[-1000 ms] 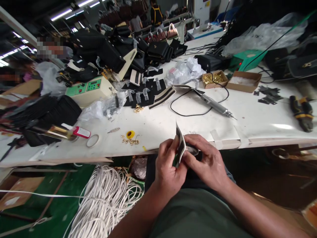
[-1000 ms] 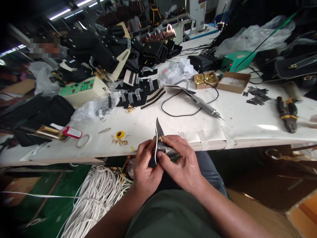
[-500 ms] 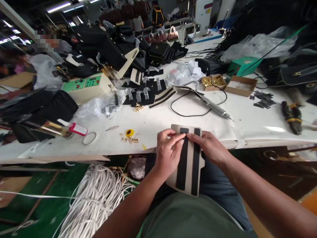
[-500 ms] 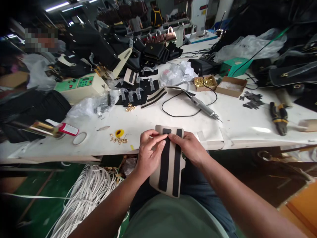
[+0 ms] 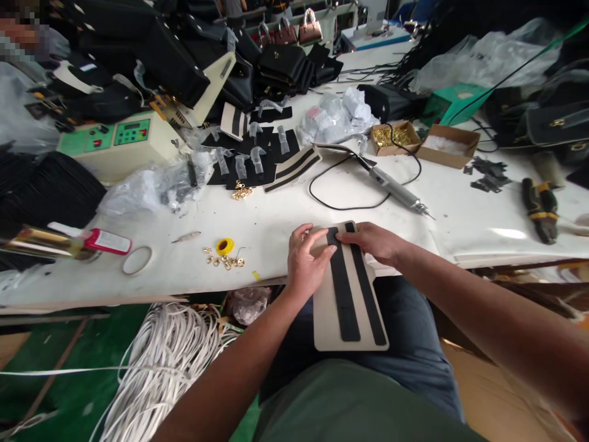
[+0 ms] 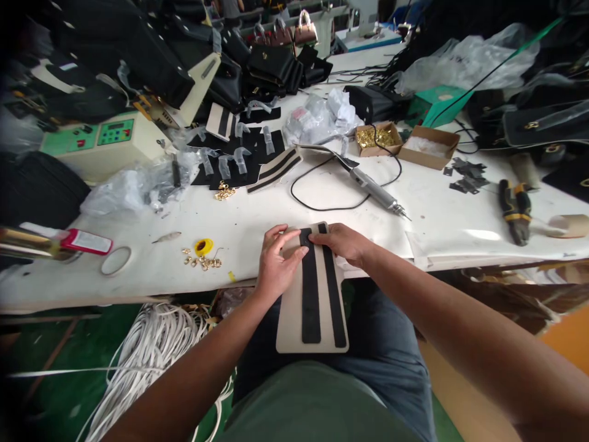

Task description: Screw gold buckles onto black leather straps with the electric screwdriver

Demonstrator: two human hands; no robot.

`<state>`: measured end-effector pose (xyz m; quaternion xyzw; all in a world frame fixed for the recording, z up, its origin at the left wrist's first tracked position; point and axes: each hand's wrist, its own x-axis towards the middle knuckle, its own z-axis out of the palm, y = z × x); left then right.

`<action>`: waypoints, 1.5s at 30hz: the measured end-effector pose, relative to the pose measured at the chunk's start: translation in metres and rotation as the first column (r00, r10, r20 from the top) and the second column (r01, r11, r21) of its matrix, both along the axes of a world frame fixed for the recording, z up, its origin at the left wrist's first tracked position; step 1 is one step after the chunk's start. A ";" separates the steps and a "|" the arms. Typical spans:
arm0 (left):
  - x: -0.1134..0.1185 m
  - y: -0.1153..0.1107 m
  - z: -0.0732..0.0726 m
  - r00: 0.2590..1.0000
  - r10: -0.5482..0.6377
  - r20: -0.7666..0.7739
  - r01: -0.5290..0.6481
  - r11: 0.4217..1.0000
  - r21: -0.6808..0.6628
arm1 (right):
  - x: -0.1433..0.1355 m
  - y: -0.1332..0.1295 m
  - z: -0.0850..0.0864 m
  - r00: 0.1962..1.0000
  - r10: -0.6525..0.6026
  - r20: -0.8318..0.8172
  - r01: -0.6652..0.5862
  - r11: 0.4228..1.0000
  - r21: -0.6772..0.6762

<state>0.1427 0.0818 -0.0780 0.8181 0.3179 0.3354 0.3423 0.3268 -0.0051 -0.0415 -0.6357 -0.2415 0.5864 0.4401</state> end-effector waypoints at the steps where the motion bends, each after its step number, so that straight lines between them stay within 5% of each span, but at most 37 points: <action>1: 0.004 0.003 -0.002 1.000 0.009 -0.020 -0.009 1.000 0.007 | 0.004 0.005 -0.002 1.000 0.001 0.004 -0.001 1.000 -0.015; 10: 0.017 0.011 -0.008 0.971 0.013 -0.238 -0.002 0.999 0.049 | 0.019 0.028 -0.015 0.968 0.122 0.219 -0.101 0.989 -0.105; 21: 0.016 0.012 -0.009 0.936 -0.012 -0.352 0.037 0.997 0.064 | 0.011 0.038 -0.020 0.756 0.223 0.615 -0.122 0.972 -0.202; 36: 0.019 0.021 -0.010 0.925 -0.077 -0.372 0.107 0.992 0.061 | 0.012 0.034 -0.026 0.664 0.198 0.721 -0.059 0.975 -0.214; 45: 0.018 0.033 -0.010 0.901 -0.064 -0.430 0.158 0.969 0.188 | 0.009 0.026 -0.006 0.621 0.113 0.776 0.001 0.989 -0.145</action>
